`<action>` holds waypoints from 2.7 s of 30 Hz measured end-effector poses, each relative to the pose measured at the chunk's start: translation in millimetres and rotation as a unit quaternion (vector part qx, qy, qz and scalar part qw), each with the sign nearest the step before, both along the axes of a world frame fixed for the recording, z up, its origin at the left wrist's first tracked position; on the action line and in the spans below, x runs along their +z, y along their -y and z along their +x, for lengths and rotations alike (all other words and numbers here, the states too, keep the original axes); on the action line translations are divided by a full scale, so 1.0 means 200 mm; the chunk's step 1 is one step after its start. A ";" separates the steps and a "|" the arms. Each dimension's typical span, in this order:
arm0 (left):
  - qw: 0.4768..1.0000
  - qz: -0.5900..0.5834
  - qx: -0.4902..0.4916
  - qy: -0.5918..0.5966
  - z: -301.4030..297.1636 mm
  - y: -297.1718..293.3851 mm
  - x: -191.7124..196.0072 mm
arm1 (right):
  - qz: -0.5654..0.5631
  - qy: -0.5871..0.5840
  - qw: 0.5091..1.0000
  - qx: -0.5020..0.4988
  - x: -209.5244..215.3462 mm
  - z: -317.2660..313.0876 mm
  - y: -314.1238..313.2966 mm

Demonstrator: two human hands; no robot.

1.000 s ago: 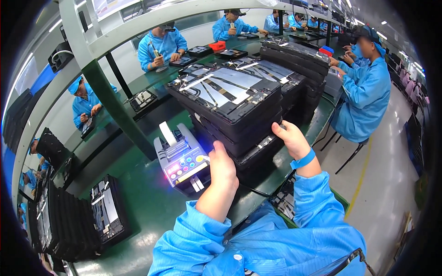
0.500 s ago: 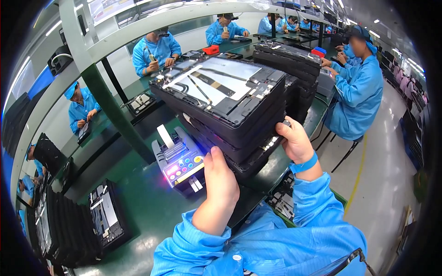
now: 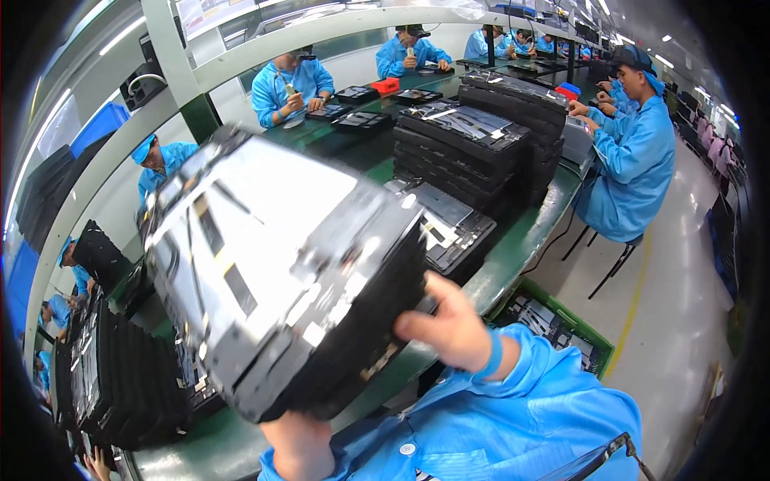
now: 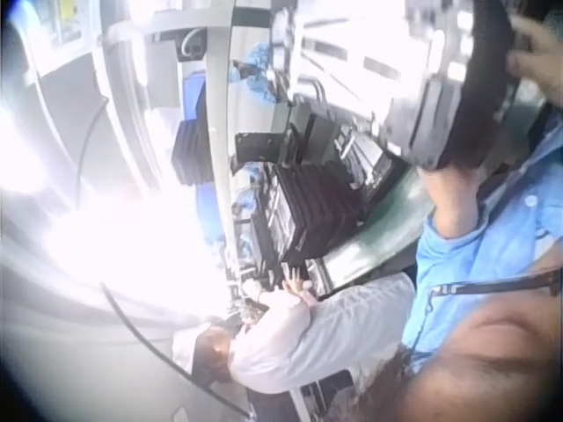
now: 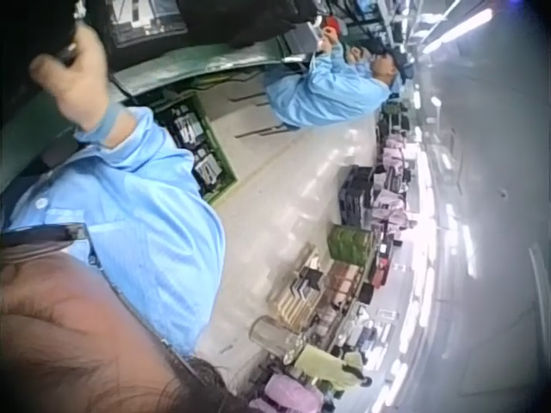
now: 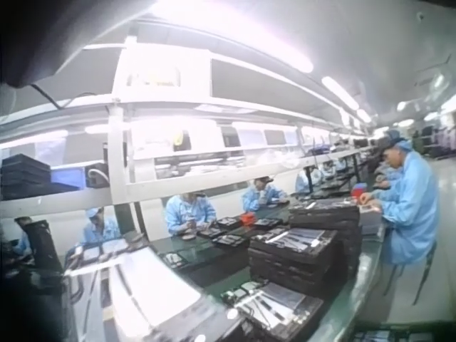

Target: The person assembles electronic screen components by applying adhesive tape to a device housing with an automatic tape dispenser.

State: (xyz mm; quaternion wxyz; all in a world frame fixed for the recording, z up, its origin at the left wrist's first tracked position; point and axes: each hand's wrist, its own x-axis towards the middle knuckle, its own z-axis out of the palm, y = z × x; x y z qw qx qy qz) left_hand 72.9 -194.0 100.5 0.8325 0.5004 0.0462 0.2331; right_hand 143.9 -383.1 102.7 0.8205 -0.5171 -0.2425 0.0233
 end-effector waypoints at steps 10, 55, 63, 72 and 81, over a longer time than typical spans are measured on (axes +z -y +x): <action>0.978 -0.155 0.009 -0.140 -0.30 -0.39 -0.54 | -0.182 0.041 0.982 -0.015 -0.49 -0.20 -0.33; 0.968 0.117 -0.183 -0.123 0.47 0.71 -0.56 | -0.102 -0.229 0.936 -0.248 -0.46 0.56 0.62; 0.957 0.237 -0.140 -0.086 0.54 0.67 -0.70 | -0.134 -0.247 0.904 -0.323 -0.50 0.62 0.58; 0.969 0.147 -0.174 -0.092 0.55 0.70 -0.72 | -0.139 -0.192 0.936 -0.261 -0.55 0.65 0.56; 0.929 0.268 -0.252 -0.020 0.31 0.64 -0.72 | -0.119 -0.281 0.939 -0.162 -0.43 0.49 0.78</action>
